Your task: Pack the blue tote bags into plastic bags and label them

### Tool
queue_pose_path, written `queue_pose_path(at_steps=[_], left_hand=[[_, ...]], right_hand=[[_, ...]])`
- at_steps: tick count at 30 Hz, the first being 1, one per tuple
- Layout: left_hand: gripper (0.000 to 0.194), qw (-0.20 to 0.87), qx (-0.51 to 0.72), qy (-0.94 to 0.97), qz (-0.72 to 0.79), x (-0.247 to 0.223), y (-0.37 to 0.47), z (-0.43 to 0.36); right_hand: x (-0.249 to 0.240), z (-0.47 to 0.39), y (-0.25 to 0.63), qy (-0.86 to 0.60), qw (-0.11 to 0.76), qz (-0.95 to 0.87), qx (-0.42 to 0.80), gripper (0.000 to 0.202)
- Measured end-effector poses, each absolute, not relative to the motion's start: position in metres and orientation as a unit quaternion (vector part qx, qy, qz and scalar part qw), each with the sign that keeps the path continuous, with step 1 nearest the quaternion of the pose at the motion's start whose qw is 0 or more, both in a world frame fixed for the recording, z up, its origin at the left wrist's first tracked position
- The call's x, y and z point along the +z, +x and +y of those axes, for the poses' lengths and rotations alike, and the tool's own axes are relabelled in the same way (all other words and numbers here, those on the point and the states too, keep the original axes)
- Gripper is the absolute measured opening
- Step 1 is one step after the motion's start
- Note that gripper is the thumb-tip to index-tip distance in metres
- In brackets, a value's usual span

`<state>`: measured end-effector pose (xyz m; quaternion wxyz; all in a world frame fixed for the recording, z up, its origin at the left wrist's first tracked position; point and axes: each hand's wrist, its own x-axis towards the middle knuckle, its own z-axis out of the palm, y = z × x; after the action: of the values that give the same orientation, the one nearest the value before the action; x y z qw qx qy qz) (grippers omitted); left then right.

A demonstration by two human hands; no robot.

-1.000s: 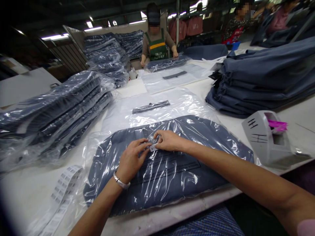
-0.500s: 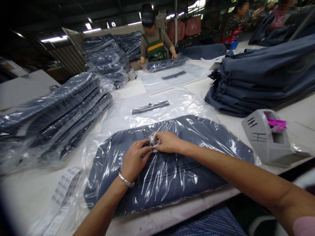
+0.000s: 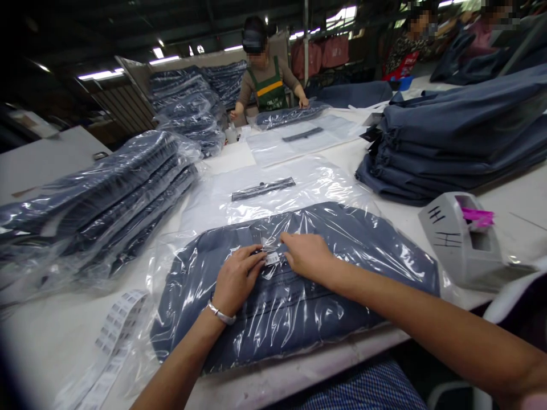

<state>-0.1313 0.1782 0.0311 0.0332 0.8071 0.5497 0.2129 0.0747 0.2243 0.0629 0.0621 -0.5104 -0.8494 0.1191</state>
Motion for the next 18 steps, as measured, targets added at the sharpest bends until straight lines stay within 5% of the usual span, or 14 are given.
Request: queue_pose_path(at_steps=[4,7,10,15,18], left_hand=[[0.047,0.020,0.141,0.854,0.500,0.027,-0.120,0.171],[0.057,0.075,0.067,0.874,0.476,0.023,-0.115,0.172],[0.056,0.094,0.129,0.838,0.522,0.032,-0.137,0.173],[0.069,-0.060,0.284,0.581,0.760,0.045,-0.237,0.142],[0.084,0.101,0.238,0.447,0.856,0.033,-0.280,0.112]], right_hand=[[0.082,0.173,0.110,-0.473,0.140,-0.818,0.297,0.018],[0.072,0.120,0.133,-0.423,0.081,-0.699,0.571,0.039],[0.037,0.074,0.148,-0.433,0.053,-0.515,0.738,0.060],[-0.007,0.040,0.154,-0.434,0.256,-0.247,0.828,0.072],[-0.004,0.039,0.137,-0.376,0.348,-0.121,0.850,0.083]])
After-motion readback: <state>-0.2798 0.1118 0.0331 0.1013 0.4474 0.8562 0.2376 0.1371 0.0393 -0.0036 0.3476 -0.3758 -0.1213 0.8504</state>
